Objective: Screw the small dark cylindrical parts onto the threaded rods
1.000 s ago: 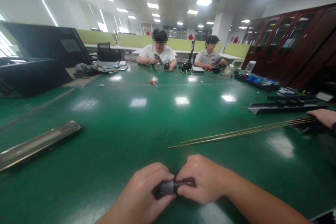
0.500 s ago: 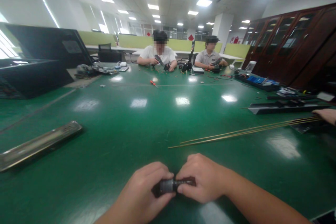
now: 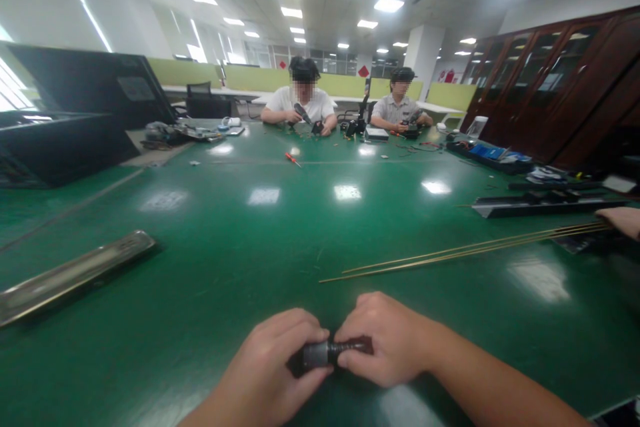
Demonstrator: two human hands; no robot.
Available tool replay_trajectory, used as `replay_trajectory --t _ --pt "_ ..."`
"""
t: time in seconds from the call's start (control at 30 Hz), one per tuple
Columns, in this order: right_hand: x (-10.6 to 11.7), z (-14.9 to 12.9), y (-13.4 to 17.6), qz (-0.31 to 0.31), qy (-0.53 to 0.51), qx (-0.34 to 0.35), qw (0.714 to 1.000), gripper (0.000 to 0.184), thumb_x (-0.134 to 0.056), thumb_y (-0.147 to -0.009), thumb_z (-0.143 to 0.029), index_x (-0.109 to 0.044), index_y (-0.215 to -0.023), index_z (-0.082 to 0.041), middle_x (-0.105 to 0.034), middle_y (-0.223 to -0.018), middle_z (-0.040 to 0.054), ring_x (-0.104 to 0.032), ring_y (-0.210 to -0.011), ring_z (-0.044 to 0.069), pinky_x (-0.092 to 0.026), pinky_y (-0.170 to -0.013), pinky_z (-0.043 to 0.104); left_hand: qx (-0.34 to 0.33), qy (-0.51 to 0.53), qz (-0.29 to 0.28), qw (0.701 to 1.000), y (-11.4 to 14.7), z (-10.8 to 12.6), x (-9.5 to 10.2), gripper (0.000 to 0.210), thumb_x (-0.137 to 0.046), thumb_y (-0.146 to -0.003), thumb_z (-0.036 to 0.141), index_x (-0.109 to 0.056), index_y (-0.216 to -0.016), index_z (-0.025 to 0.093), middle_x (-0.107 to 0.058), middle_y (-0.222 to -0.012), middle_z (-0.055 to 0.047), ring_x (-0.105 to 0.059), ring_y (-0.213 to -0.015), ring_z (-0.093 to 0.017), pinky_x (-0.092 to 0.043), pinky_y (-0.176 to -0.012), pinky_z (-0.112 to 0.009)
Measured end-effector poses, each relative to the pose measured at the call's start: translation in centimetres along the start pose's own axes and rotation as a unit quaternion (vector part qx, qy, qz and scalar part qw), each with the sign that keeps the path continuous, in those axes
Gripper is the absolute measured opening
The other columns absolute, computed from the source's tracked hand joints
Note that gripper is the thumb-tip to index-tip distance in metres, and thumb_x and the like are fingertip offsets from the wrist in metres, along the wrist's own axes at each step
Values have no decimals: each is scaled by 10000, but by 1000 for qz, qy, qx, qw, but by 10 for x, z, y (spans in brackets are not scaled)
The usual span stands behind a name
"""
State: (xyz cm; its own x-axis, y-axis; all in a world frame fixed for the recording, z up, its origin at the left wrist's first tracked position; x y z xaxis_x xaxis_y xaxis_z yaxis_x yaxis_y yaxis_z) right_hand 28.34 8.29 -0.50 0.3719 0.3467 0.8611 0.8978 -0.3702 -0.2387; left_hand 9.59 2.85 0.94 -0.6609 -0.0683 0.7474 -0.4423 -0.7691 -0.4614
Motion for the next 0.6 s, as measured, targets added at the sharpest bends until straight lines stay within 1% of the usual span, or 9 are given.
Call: replay_trajectory --t 0.2,0.4,0.6 --pt "1 0 -1 2 3 0 1000 191 -571 -902 -295 -613 -742 -199 -689 -684 -7 -621 -636 137 -393 -654 270 8 -4 -14 1000 0 -1 -1 183 -714 -812 159 -672 -973 235 -704 -904 2 -674 -814 -131 -537 -723 -205" --pt "2 0 0 -7 18 -10 1000 198 -583 -892 -307 -612 -730 -195 -685 -679 -2 -617 -637 141 -383 -640 271 3 8 -1 1000 3 -7 -4 157 -690 -843 185 -669 -989 237 -698 -914 -11 -666 -812 -135 -525 -724 -210" --pt "1 1 1 -1 10 -10 1000 190 -577 -887 -314 -616 -744 -195 -685 -677 -4 -618 -635 141 -379 -644 271 2 11 -2 1000 5 -9 -5 156 -678 -853 187 -663 -999 238 -694 -925 -14 -665 -826 -136 -524 -731 -211"
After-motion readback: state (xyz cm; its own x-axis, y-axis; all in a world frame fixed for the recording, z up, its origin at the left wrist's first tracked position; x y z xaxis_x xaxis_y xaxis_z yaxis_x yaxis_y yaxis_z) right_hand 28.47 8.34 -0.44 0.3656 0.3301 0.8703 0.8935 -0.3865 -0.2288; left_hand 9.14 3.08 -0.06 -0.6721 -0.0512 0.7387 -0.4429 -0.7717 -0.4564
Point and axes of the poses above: each hand's wrist, its own y-axis away from the middle knuckle, its own x-axis out of the back of the hand, z = x × y, the point moved 3 cm from there along -y, towards the middle knuckle
